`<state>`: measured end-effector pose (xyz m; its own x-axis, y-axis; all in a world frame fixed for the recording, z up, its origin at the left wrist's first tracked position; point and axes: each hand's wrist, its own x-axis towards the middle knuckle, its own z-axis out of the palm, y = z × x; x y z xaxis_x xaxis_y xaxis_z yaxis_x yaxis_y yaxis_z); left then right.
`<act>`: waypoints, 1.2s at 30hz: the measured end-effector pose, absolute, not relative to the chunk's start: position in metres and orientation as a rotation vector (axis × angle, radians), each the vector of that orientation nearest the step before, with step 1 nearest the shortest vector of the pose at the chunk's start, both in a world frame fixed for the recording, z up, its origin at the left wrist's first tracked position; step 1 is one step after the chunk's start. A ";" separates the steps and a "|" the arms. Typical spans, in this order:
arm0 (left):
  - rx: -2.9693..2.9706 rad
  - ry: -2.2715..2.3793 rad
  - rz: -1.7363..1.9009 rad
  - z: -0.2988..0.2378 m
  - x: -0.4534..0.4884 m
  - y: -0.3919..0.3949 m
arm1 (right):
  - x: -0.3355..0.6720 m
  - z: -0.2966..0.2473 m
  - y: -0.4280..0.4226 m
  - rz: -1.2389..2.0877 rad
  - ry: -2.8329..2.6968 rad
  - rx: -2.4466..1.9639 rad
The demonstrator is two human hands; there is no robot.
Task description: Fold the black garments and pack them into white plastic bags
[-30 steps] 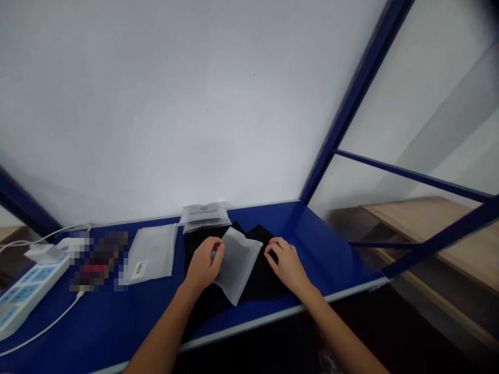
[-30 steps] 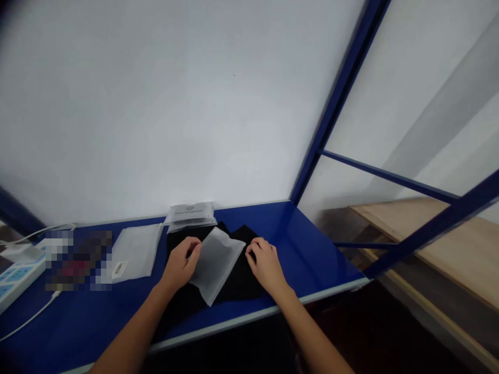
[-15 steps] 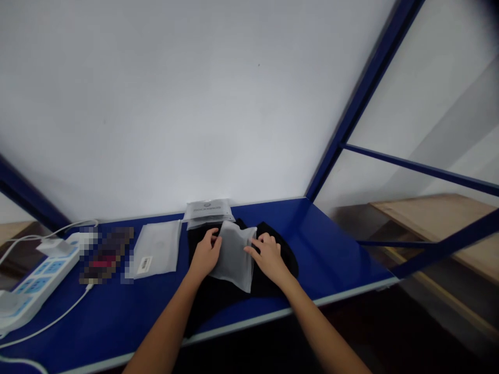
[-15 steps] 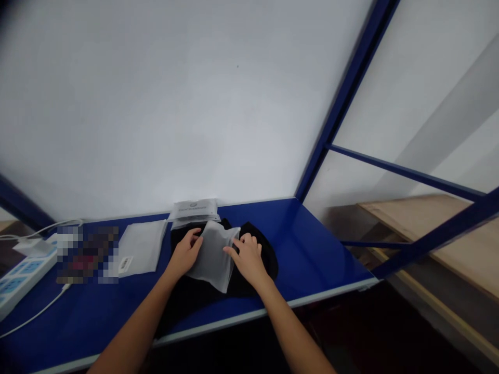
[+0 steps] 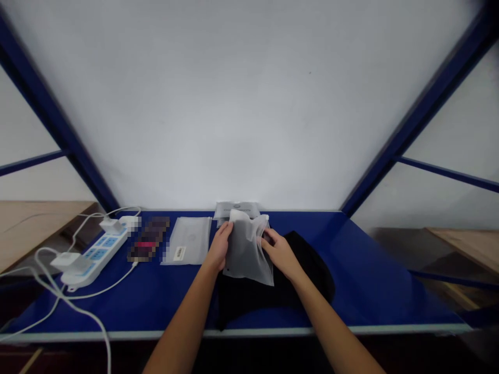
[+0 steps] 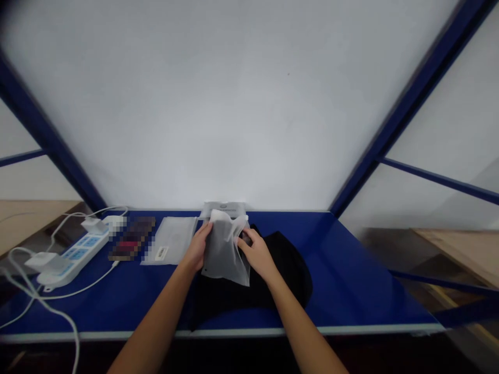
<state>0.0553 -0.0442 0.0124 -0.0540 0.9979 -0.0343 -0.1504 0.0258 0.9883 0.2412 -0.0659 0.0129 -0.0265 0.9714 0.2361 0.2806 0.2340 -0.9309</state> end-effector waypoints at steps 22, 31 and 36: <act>1.479 2.289 1.232 0.033 -0.122 -0.007 | 0.178 0.022 -0.046 1.094 -1.045 -1.127; 2.337 2.128 0.588 -0.006 -0.062 -0.017 | 0.237 -0.032 -0.038 1.127 -1.352 -1.427; 2.268 1.992 0.325 -0.028 -0.063 -0.008 | 0.233 -0.039 -0.042 1.025 -1.421 -1.449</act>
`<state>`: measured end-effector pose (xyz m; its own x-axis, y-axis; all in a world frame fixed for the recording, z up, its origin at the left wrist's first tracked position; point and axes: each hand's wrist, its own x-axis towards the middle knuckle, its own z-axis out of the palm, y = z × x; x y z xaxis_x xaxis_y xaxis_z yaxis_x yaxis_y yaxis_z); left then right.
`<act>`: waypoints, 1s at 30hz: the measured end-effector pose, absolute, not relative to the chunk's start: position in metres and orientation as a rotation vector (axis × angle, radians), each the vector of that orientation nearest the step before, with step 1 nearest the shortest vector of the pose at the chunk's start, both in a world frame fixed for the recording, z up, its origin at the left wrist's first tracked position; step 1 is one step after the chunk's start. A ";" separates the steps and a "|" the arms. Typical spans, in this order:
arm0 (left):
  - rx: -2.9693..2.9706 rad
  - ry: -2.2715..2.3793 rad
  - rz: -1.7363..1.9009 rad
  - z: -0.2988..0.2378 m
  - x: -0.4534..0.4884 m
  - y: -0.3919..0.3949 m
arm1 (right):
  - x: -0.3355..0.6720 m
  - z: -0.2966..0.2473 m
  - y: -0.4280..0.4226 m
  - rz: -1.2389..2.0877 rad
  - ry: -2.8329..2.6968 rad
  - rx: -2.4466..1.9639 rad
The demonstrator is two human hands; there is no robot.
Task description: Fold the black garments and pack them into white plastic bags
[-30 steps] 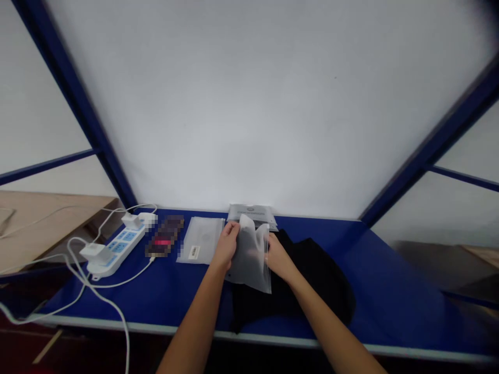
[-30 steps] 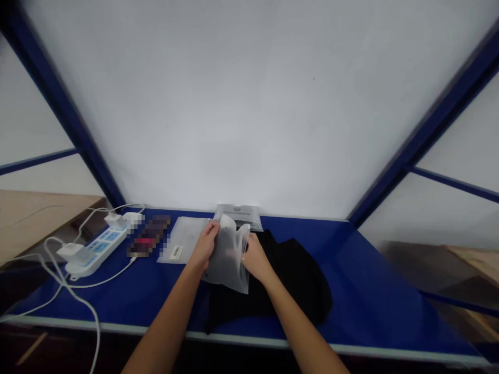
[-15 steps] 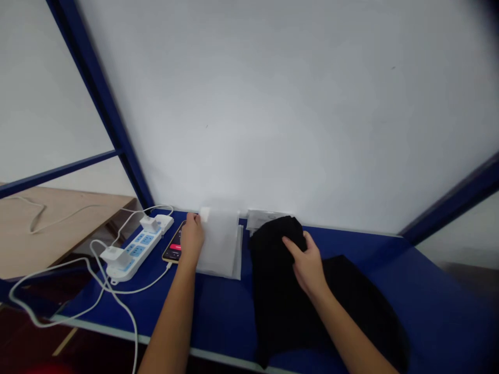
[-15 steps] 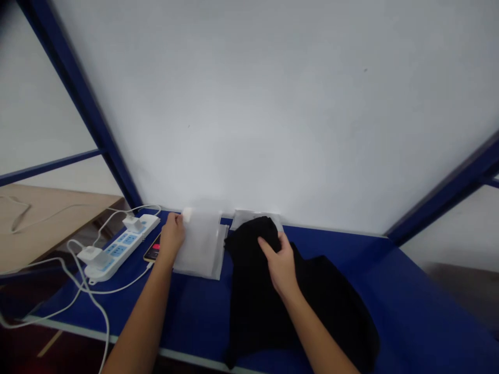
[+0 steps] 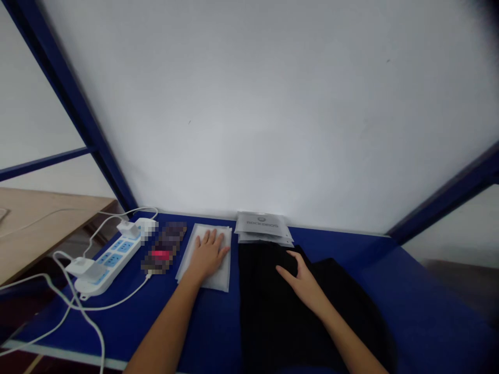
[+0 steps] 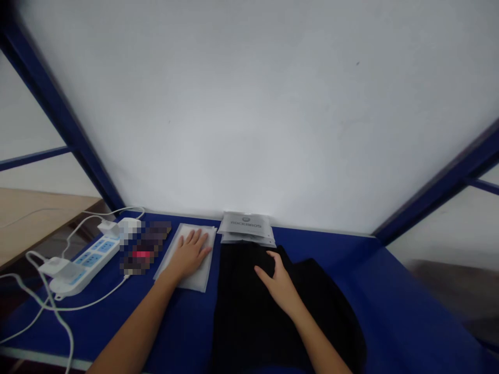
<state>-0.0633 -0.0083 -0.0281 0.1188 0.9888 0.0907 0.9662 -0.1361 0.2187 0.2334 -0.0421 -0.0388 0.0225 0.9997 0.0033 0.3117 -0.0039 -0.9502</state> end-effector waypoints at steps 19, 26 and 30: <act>2.238 2.162 0.328 -0.014 -0.069 -0.005 | 0.233 -0.020 -0.049 0.826 -1.499 -1.326; 2.329 1.680 0.999 0.012 -0.015 -0.038 | 0.227 -0.011 -0.057 0.724 -1.413 -1.192; 2.165 1.146 0.925 0.019 0.042 -0.074 | 0.222 -0.012 -0.059 0.817 -1.373 -1.070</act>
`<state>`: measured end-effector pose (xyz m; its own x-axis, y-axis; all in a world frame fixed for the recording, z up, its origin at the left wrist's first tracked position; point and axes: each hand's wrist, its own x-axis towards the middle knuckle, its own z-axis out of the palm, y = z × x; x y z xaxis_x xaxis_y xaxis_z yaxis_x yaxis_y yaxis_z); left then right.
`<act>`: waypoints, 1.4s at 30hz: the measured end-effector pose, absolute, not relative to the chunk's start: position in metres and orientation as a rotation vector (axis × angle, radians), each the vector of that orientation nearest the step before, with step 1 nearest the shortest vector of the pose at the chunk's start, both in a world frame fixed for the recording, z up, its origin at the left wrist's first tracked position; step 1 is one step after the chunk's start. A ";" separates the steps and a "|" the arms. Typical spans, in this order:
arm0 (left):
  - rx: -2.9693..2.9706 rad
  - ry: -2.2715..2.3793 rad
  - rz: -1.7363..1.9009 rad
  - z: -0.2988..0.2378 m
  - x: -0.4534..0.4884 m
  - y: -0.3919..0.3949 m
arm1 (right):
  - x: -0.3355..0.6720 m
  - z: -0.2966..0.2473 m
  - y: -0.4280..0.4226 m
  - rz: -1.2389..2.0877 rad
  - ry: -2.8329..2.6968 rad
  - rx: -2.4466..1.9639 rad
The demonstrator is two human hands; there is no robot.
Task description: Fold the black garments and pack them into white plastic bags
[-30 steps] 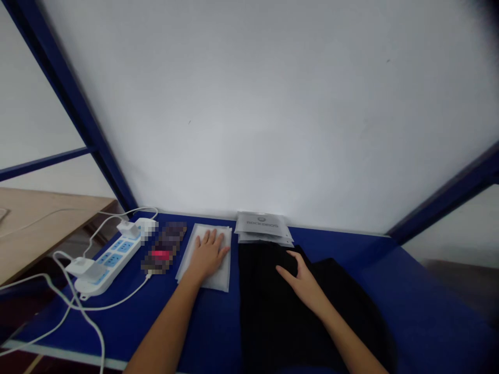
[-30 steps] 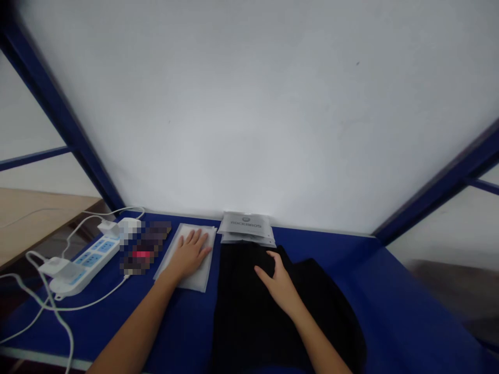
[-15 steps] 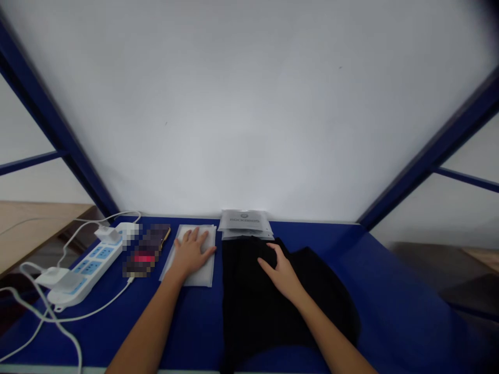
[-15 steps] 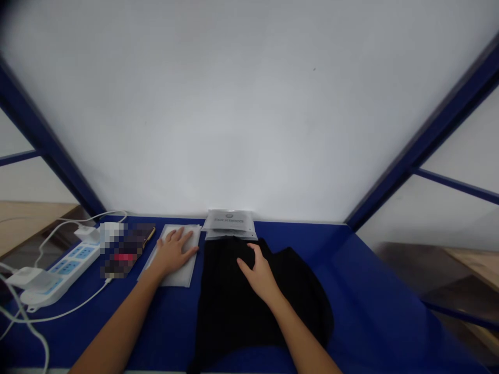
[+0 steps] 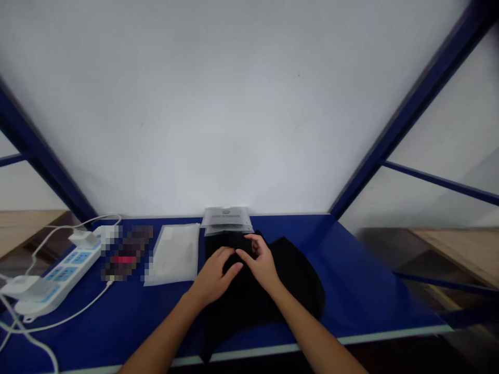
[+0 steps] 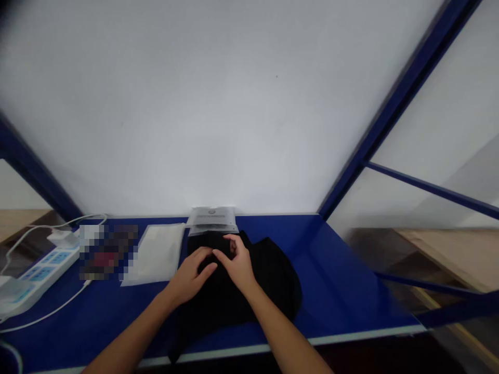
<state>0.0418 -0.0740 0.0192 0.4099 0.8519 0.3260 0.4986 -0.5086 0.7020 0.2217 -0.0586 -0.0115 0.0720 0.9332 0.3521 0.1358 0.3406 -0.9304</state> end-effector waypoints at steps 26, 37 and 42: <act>2.258 1.442 1.076 -0.009 0.012 -0.104 | 0.268 0.010 -0.118 0.694 -1.985 -1.421; 2.389 1.442 1.057 -0.010 -0.006 -0.103 | 0.297 0.005 -0.120 0.433 -1.815 -1.302; 2.254 1.460 1.273 -0.005 -0.012 -0.112 | 0.348 -0.018 -0.127 0.479 -1.314 -1.504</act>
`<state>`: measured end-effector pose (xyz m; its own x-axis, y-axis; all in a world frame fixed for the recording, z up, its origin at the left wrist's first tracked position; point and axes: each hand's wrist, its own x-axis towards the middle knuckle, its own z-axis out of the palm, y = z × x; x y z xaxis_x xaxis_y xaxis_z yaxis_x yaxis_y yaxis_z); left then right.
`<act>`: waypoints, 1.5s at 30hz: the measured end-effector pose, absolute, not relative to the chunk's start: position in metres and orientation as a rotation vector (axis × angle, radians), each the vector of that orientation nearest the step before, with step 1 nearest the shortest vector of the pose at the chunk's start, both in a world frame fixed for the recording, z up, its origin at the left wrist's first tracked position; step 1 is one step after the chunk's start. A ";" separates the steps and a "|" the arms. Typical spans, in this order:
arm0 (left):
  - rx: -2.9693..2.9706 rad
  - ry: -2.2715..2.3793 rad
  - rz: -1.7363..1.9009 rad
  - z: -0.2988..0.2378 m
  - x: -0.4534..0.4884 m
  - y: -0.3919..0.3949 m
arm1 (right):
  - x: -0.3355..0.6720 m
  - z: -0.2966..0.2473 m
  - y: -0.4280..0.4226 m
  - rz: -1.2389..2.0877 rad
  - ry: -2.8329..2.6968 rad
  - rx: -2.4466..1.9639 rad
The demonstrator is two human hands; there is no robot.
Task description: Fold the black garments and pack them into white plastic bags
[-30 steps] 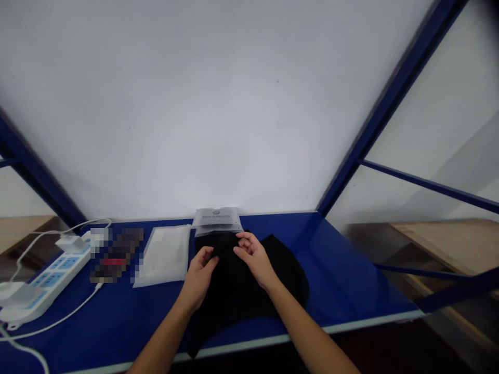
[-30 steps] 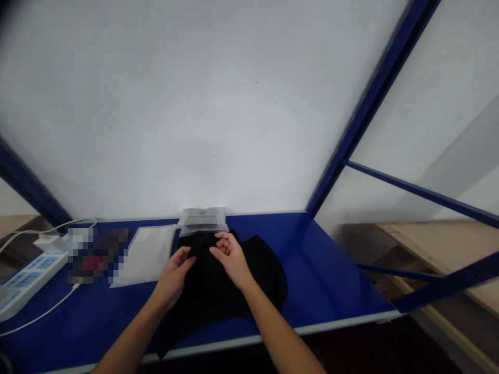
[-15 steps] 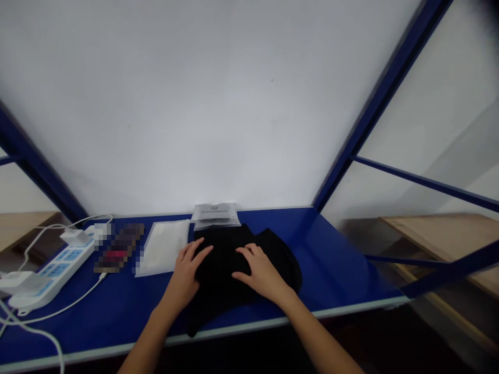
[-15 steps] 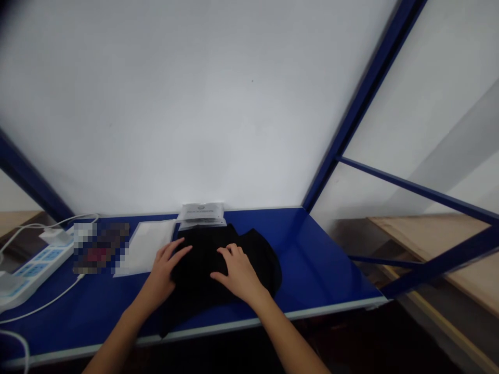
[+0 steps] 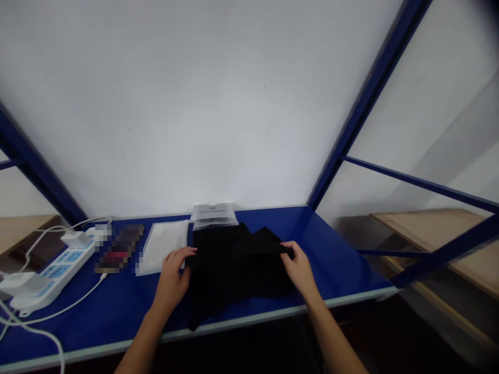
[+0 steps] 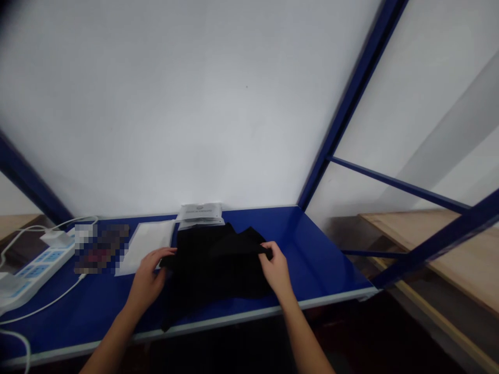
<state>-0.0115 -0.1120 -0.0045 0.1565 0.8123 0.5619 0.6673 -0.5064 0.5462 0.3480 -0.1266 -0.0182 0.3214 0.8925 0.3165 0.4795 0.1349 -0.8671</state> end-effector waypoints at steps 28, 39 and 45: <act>1.580 1.682 1.398 0.013 0.014 -0.056 | 0.386 0.014 -0.081 0.333 -1.543 -1.867; 2.567 1.244 0.463 0.009 0.050 -0.137 | 0.301 0.025 -0.112 0.309 -2.294 -1.309; 2.529 1.308 0.424 0.004 0.047 -0.140 | 0.281 0.025 -0.045 0.328 -2.370 -1.462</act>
<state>0.0472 -0.1395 0.0043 0.5517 0.8229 0.1362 0.7465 -0.5600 0.3595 0.2807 -0.0453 0.0247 -0.4149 0.8954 0.1618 0.8178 0.4449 -0.3650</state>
